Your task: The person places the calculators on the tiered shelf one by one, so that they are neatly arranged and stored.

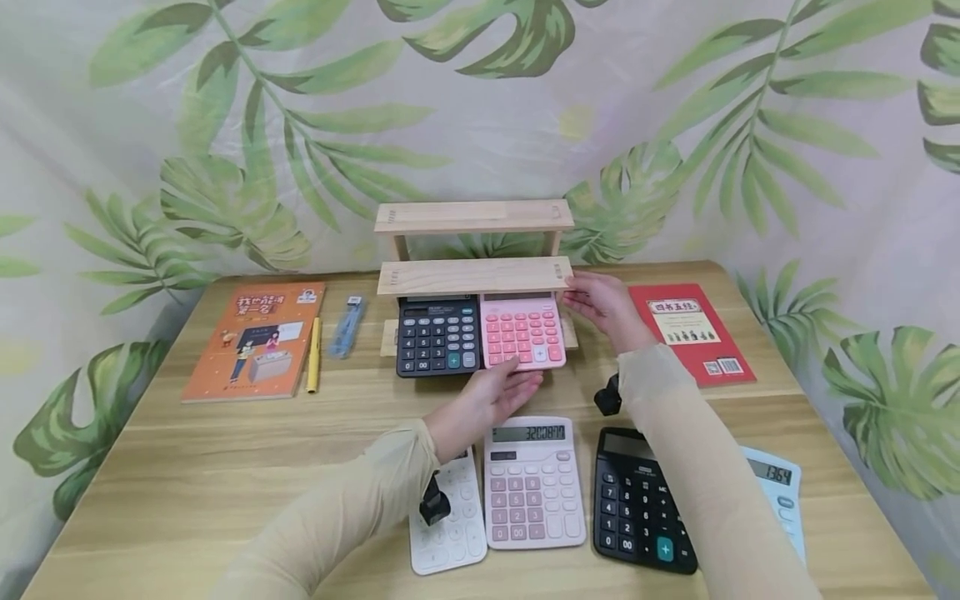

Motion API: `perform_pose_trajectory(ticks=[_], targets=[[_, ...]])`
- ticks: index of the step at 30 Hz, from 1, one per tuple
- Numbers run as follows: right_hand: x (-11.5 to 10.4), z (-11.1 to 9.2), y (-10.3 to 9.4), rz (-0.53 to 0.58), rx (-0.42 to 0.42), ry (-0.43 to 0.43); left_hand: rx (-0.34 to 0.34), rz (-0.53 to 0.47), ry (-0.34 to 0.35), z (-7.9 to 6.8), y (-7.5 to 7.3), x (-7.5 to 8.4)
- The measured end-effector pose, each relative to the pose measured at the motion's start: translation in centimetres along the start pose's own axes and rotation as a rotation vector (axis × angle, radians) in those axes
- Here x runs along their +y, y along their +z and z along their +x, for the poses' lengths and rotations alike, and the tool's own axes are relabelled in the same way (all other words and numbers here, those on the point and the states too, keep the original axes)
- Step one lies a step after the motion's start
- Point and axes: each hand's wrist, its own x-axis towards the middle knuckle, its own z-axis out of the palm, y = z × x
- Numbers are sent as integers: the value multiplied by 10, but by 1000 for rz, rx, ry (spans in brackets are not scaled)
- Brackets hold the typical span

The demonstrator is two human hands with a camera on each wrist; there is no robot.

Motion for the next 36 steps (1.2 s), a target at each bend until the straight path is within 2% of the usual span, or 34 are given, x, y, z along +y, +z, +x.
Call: perform_pose_trajectory(ticks=[4, 9, 11, 13, 15, 16, 17, 19, 21, 22, 23, 25, 26, 28, 32, 36], targets=[[0, 1, 2, -5, 3, -2, -8, 50, -46, 2, -5, 4], [1, 1, 3, -5, 9, -4, -50, 115, -82, 1, -11, 7], [2, 1, 4, -5, 10, 4, -69, 163, -103, -5, -14, 9], [2, 1, 5, 0, 13, 14, -97, 242, -101, -19, -19, 11], [3, 0, 6, -2, 10, 25, -135, 370, -63, -39, -26, 14], [3, 0, 6, -4, 11, 28, -174, 467, -24, -51, -32, 15], [3, -1, 6, -8, 11, 30, -225, 596, 32, -62, -38, 17], [3, -2, 4, -21, 12, 32, -288, 940, 198, -83, -56, 20], [3, -3, 2, -33, 6, 28, -231, 1340, 414, -98, -76, 20], [2, -3, 1, -36, 7, 24, -164, 1535, 515, -102, -87, 19], [1, -3, 0, -35, 9, 19, -81, 1698, 585, -105, -98, 18], [0, -3, -1, -29, 5, 12, 102, 1927, 624, -105, -116, 13], [-1, -2, -2, -24, 3, 10, 156, 1985, 624, -104, -124, 11], [-2, -2, -2, -10, 2, 9, 202, 2055, 615, -100, -136, 7], [-2, -1, 0, -6, -4, 18, 224, 2063, 618, -94, -148, 0], [-2, 0, 2, -7, -10, 23, 220, 2041, 636, -93, -150, -3]])
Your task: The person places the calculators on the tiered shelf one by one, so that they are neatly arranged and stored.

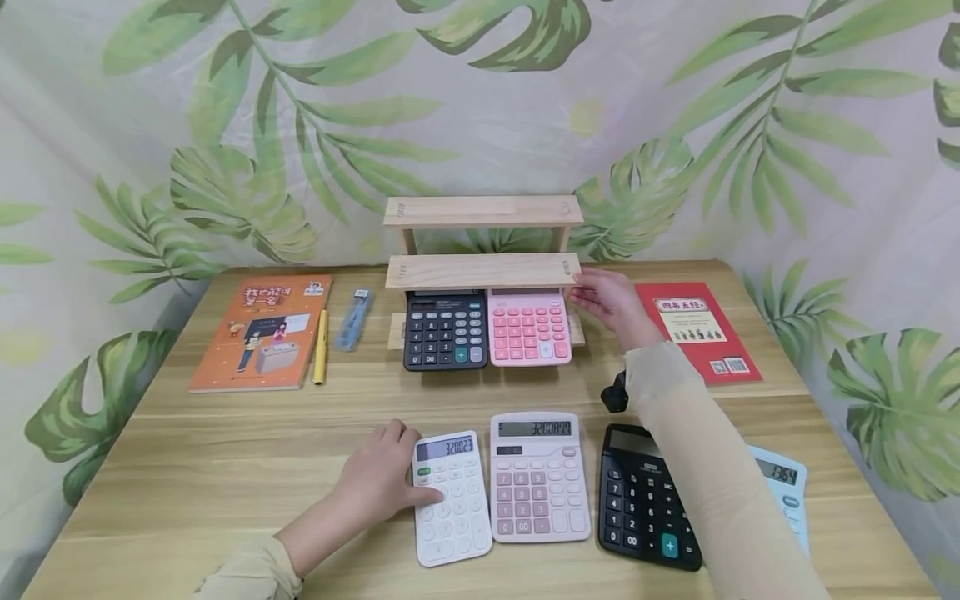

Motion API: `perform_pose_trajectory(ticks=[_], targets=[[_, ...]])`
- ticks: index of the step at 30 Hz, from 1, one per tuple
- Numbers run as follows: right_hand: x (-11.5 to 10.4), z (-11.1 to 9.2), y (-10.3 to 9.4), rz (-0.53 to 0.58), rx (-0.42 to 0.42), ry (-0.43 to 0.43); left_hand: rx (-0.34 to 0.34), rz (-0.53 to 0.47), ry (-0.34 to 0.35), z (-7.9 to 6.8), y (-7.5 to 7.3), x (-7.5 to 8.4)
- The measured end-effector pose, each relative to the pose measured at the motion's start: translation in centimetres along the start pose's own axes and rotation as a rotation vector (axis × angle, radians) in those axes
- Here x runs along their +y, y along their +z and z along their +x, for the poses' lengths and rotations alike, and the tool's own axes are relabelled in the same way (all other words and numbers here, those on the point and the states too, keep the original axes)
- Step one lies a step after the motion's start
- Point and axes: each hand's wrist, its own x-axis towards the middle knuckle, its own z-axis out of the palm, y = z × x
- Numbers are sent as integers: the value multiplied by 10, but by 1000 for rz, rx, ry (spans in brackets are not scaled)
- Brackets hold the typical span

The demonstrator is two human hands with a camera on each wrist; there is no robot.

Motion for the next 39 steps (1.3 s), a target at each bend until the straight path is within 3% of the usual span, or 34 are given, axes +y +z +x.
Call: perform_pose_trajectory(ticks=[2, 4, 11, 16, 19, 23, 31, 35, 39], targets=[[0, 0, 0, -3, 0, -2, -15, -42, -5, 1, -1, 0], [1, 0, 0, -14, 6, -3, -46, -148, -21, 1, -2, -2], [0, -3, 0, -16, 6, -9, -246, -849, -63, -2, -8, -22], [-1, -3, -1, -10, 6, -11, -316, -1178, -136, -3, -13, -33], [-1, -2, 0, -1, 2, -8, -302, -1289, -187, 3, -25, -36], [0, 0, 1, -6, 1, -3, -276, -1378, -231, 23, -53, -34], [2, 0, -2, -2, 14, 4, -219, -1562, -303, 93, -113, -23], [2, -1, -1, -6, 24, -4, -151, -1619, -335, 129, -126, -23], [1, -3, 1, -14, 28, -5, -71, -1636, -352, 157, -128, -26]])
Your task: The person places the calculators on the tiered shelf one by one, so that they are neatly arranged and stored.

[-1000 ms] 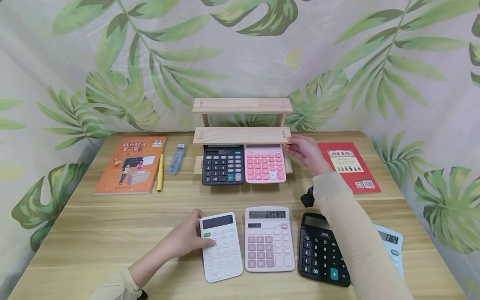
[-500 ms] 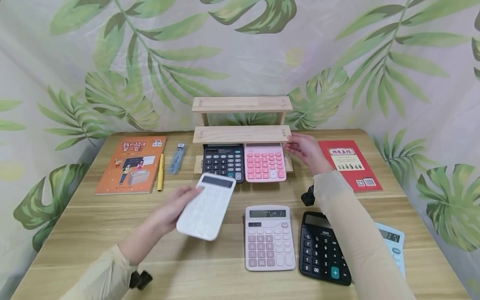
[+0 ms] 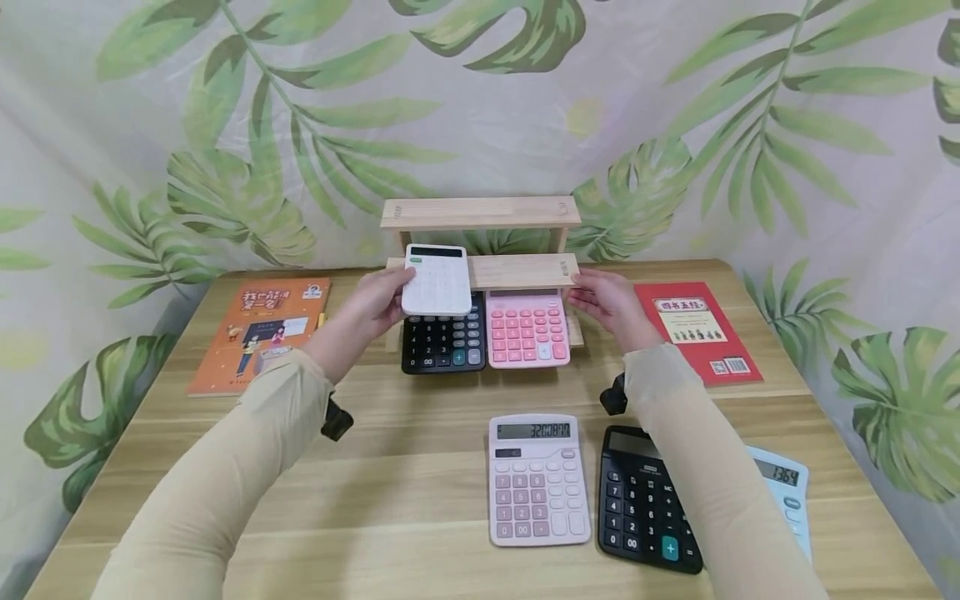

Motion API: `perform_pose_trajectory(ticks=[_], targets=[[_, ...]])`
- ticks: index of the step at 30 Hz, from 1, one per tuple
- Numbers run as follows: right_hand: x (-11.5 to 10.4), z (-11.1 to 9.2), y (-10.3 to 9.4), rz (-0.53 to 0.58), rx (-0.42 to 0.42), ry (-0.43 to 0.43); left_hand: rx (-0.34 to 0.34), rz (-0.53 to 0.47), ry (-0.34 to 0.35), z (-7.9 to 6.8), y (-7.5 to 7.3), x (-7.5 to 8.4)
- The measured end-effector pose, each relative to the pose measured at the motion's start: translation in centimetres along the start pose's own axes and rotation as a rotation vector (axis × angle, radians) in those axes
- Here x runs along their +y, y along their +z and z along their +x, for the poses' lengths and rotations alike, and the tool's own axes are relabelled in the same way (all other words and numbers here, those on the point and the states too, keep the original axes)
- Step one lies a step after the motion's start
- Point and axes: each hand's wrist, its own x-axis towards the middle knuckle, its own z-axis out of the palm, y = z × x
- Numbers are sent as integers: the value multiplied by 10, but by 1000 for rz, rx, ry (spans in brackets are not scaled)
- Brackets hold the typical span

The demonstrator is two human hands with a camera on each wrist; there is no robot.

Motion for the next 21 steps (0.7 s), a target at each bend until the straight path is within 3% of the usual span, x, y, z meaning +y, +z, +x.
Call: perform_pose_trajectory(ticks=[3, 6, 11, 13, 17, 21], targets=[[0, -1, 2, -9, 2, 6, 59, 41, 36, 14, -2, 0], [1, -1, 3, -6, -3, 12, 174, 137, 74, 24, -3, -2], [1, 0, 2, 4, -2, 8, 350, 423, 208, 28, 4, -2], [1, 1, 1, 1, 1, 7, 381, 546, 260, 27, 7, -2], [1, 3, 0, 2, -3, 9, 370, 767, 329, 25, 10, -6], [1, 4, -1, 14, -12, 12, 377, 998, 357, 23, 14, -9]])
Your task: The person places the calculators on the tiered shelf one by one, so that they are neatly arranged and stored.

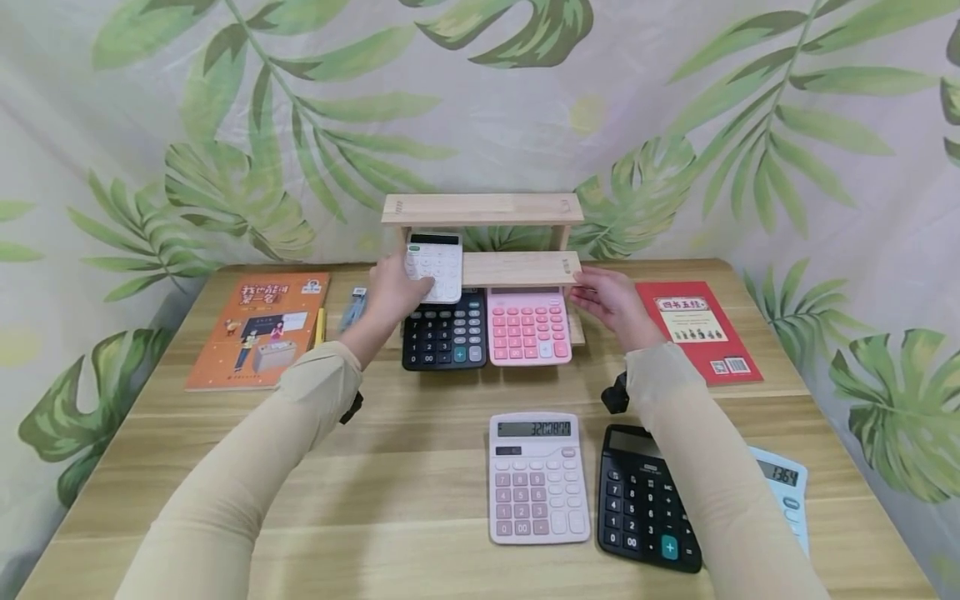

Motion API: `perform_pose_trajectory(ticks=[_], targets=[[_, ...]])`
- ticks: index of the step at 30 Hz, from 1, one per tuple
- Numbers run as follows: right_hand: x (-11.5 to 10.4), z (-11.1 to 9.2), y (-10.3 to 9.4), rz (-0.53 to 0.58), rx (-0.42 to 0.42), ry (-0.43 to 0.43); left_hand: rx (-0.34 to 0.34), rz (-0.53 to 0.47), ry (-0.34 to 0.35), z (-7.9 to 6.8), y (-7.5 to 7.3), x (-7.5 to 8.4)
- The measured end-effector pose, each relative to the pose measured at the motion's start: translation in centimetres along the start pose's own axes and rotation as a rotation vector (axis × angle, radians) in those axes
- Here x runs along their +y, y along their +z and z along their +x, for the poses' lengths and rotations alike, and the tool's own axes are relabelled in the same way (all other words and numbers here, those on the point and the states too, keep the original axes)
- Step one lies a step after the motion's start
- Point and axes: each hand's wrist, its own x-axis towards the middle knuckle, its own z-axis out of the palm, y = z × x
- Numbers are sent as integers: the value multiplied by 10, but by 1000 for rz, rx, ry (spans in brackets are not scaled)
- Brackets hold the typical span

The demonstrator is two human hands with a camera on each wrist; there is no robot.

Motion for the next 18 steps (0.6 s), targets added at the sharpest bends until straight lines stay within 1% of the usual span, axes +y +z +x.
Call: perform_pose_trajectory(ticks=[2, 5, 7, 8, 10, 12, 13, 15, 17, 18], targets=[[0, 0, -1, 9, -8, 2, -6, 74, 5, -1, 1, 2], [0, 0, -1, 8, -7, 2, -20, 147, -2, -3, 3, 3], [0, 0, -1, 7, 0, 0, -18, 187, 7, -3, 3, 3], [1, 0, -1, 5, 1, -1, -10, 202, 15, -4, 4, 3], [1, 0, -1, 4, -1, -2, 9, 200, 31, -6, 4, 2], [1, -1, -1, -1, 7, -8, 46, 188, 61, -12, 4, 1], [1, -1, -1, -1, 12, -10, 75, 177, 89, -17, 4, 0], [1, -1, 0, -1, 2, -11, 145, 154, 174, -32, 5, -1], [0, -2, 0, -5, 0, -12, 198, 157, 296, -53, 9, -2], [0, -2, 0, -6, 0, -12, 201, 161, 368, -67, 13, -3]])
